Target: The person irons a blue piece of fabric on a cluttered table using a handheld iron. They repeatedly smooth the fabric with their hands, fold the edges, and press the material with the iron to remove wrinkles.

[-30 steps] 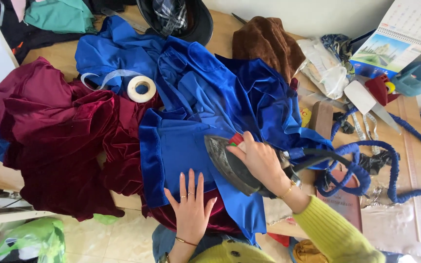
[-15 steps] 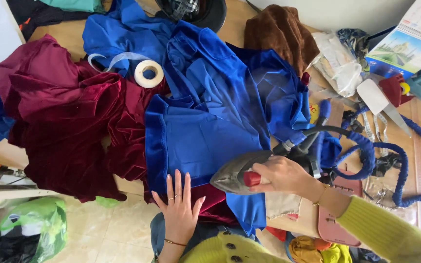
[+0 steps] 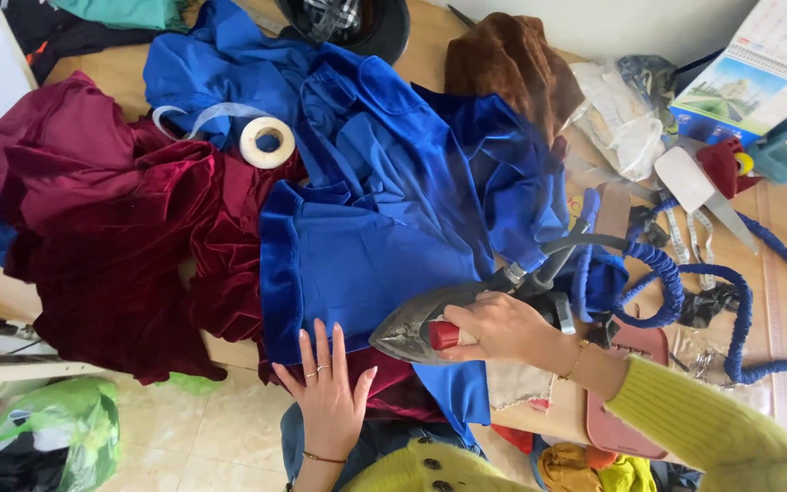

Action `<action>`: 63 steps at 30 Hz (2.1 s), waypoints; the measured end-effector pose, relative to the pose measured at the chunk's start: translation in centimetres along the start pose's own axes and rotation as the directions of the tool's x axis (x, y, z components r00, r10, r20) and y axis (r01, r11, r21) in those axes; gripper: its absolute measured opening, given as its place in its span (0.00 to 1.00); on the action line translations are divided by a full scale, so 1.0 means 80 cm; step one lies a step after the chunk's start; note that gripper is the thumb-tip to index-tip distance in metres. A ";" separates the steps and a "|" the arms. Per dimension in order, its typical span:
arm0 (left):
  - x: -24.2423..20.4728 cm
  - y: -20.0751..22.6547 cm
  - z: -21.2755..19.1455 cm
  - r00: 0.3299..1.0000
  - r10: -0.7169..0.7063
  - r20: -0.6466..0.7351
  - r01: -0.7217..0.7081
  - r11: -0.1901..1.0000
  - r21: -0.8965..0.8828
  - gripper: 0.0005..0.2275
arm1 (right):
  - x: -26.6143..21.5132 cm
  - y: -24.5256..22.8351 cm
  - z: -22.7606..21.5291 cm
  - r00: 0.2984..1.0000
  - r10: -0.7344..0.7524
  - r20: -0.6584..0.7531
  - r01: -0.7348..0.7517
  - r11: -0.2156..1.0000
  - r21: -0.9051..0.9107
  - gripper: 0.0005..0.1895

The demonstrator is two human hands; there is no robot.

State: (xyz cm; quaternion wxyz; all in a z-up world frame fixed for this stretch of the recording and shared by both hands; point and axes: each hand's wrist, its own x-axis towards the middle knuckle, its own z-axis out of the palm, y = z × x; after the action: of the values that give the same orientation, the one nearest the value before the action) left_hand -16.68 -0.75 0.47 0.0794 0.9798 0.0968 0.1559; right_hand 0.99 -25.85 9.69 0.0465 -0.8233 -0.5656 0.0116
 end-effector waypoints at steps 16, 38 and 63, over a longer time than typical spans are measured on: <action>-0.014 0.057 0.030 0.941 0.339 0.005 -0.337 0.938 -0.083 0.45 | 0.130 0.058 -0.014 0.731 0.681 -0.042 -0.681 0.732 0.019 0.29; -0.038 0.061 0.096 0.747 0.635 -0.197 -0.665 0.718 -0.208 0.14 | -0.078 -0.023 -0.008 0.875 0.484 -0.002 -0.479 0.867 0.136 0.25; 0.360 0.255 -0.004 0.707 0.656 0.263 -0.217 0.556 -0.802 0.05 | -0.475 -0.001 0.059 0.281 0.960 0.025 -0.953 0.282 -0.108 0.26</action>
State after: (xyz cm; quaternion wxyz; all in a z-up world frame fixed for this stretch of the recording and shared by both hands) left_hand 13.41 -14.33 12.91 0.4374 0.8573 -0.2580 -0.0850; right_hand -13.10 -60.98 3.73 -0.0235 -0.9977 0.0380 0.0519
